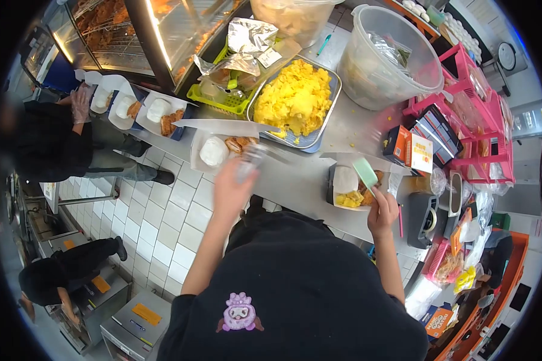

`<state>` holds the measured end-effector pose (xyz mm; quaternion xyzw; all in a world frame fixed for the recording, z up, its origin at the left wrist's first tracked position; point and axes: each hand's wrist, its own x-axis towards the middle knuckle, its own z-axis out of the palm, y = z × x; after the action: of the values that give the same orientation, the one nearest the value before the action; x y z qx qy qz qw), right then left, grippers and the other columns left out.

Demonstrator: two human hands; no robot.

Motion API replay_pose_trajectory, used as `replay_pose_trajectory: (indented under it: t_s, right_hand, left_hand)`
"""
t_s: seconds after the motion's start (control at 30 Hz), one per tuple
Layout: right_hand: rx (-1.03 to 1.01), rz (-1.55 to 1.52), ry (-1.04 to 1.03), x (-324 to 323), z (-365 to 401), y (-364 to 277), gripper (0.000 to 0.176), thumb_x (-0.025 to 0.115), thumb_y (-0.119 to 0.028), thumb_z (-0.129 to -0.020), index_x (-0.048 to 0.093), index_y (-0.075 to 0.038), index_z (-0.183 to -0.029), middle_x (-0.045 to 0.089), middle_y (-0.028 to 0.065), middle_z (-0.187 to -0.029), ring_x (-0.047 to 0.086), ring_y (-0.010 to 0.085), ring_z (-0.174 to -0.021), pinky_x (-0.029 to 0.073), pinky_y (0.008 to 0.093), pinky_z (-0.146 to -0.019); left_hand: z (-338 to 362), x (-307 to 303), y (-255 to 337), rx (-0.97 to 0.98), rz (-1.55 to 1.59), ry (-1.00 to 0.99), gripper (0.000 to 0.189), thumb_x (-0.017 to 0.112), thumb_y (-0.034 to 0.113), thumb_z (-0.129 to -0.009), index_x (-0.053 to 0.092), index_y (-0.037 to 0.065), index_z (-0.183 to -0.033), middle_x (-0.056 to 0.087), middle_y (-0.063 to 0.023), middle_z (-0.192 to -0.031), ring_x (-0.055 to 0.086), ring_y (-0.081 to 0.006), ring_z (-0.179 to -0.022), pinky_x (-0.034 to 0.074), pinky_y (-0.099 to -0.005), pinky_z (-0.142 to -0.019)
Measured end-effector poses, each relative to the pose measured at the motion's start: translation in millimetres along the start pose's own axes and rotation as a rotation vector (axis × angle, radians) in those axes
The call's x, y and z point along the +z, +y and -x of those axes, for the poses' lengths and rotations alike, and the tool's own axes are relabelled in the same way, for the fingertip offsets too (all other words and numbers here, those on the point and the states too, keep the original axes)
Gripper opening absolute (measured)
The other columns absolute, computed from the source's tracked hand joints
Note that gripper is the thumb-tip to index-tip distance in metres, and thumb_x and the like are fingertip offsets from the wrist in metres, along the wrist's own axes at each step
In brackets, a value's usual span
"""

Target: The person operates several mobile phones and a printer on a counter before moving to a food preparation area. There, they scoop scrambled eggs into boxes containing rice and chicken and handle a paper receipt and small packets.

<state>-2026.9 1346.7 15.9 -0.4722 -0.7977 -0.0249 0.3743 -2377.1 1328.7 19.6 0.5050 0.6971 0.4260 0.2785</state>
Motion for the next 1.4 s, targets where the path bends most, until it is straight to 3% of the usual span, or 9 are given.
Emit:
replay_pose_trajectory:
  t_s: [0.03, 0.23, 0.47, 0.53, 0.6, 0.67, 0.83, 1.33, 1.4]
  right_hand:
    - [-0.033, -0.075, 0.012, 7, -23, -17, 0.025, 0.065, -0.002, -0.076, 0.063, -0.004, -0.101, 0.056, 0.0093, -0.072, 0.056, 0.0271, -0.066, 0.043, 0.0362, -0.059]
    - [-0.02, 0.106, -0.396, 123, -130, -65, 0.01, 0.056, -0.004, -0.077, 0.059, -0.007, -0.086, 0.058, 0.0098, -0.082, 0.062, 0.027, -0.074, 0.05, 0.038, -0.061]
    - [-0.155, 0.133, -0.744, 149, -125, -43, 0.014, 0.054, -0.001, -0.075, 0.061, -0.006, -0.087, 0.06, 0.0122, -0.083, 0.063, 0.0301, -0.08, 0.05, 0.0414, -0.064]
    - [-0.072, 0.107, -0.704, 145, -123, -51, 0.015, 0.054, -0.001, -0.076, 0.061, -0.006, -0.088, 0.06, 0.013, -0.083, 0.063, 0.0307, -0.079, 0.05, 0.0417, -0.064]
    - [-0.011, 0.095, -0.65, 152, -136, -49, 0.015, 0.053, -0.002, -0.077, 0.062, -0.006, -0.089, 0.06, 0.0137, -0.082, 0.063, 0.0313, -0.079, 0.05, 0.0421, -0.065]
    - [-0.136, 0.069, -0.635, 172, -128, -44, 0.016, 0.052, -0.002, -0.077, 0.063, -0.006, -0.088, 0.061, 0.0143, -0.081, 0.064, 0.0318, -0.079, 0.05, 0.0425, -0.065]
    - [-0.244, 0.064, -0.783, 149, -129, -32, 0.012, 0.056, -0.003, -0.073, 0.064, -0.005, -0.082, 0.063, 0.0148, -0.081, 0.064, 0.0321, -0.08, 0.05, 0.0422, -0.064]
    - [0.138, -0.067, -1.044, 168, -160, -7, 0.025, 0.06, -0.017, -0.081, 0.071, -0.011, -0.102, 0.067, 0.0133, -0.082, 0.066, 0.0262, -0.073, 0.051, 0.0378, -0.063]
    - [0.585, -0.373, -1.231, 179, -169, 4, 0.025, 0.062, -0.023, -0.084, 0.071, -0.013, -0.105, 0.061, 0.0053, -0.073, 0.056, 0.0172, -0.059, 0.046, 0.032, -0.052]
  left_hand:
    - [-4, -24, 4, -0.219, -0.04, 0.022, 0.025, 0.07, 0.016, -0.079, 0.062, 0.0, -0.097, 0.066, -0.0124, -0.08, 0.064, -0.0244, -0.074, 0.049, -0.0361, -0.07]
    - [-17, -65, -94, -0.168, -0.293, 0.29, 0.023, 0.064, 0.014, -0.083, 0.059, -0.003, -0.097, 0.064, -0.0191, -0.083, 0.064, -0.0304, -0.075, 0.048, -0.0365, -0.069]
    - [-10, -66, -89, -0.228, -0.152, 0.231, 0.026, 0.064, 0.016, -0.084, 0.058, -0.004, -0.099, 0.063, -0.0176, -0.084, 0.062, -0.034, -0.08, 0.047, -0.0395, -0.074]
    - [-13, -58, -132, -0.08, -0.314, 0.583, 0.026, 0.064, 0.017, -0.084, 0.058, -0.003, -0.1, 0.065, -0.0151, -0.085, 0.063, -0.0317, -0.08, 0.047, -0.0379, -0.075]
    - [-26, -58, -144, -0.089, -0.197, 0.583, 0.027, 0.064, 0.017, -0.083, 0.058, -0.003, -0.101, 0.066, -0.0149, -0.088, 0.064, -0.0298, -0.08, 0.048, -0.037, -0.075]
    - [-28, -67, -138, -0.343, 0.003, 0.242, 0.028, 0.065, 0.018, -0.083, 0.059, -0.003, -0.101, 0.067, -0.0154, -0.089, 0.064, -0.0284, -0.081, 0.048, -0.0364, -0.075]
    - [-31, -71, -146, -0.336, -0.068, 0.193, 0.027, 0.069, 0.015, -0.079, 0.064, -0.005, -0.097, 0.069, -0.0123, -0.084, 0.066, -0.0187, -0.073, 0.05, -0.0302, -0.07]
    - [-4, -41, -142, -0.425, 0.076, 0.201, 0.027, 0.068, 0.015, -0.075, 0.064, -0.005, -0.093, 0.069, -0.0133, -0.081, 0.067, -0.0211, -0.073, 0.05, -0.0328, -0.069]
    - [-3, -36, -139, -0.35, 0.11, 0.216, 0.026, 0.067, 0.015, -0.076, 0.064, -0.004, -0.092, 0.069, -0.0119, -0.079, 0.066, -0.0197, -0.071, 0.05, -0.0317, -0.068]
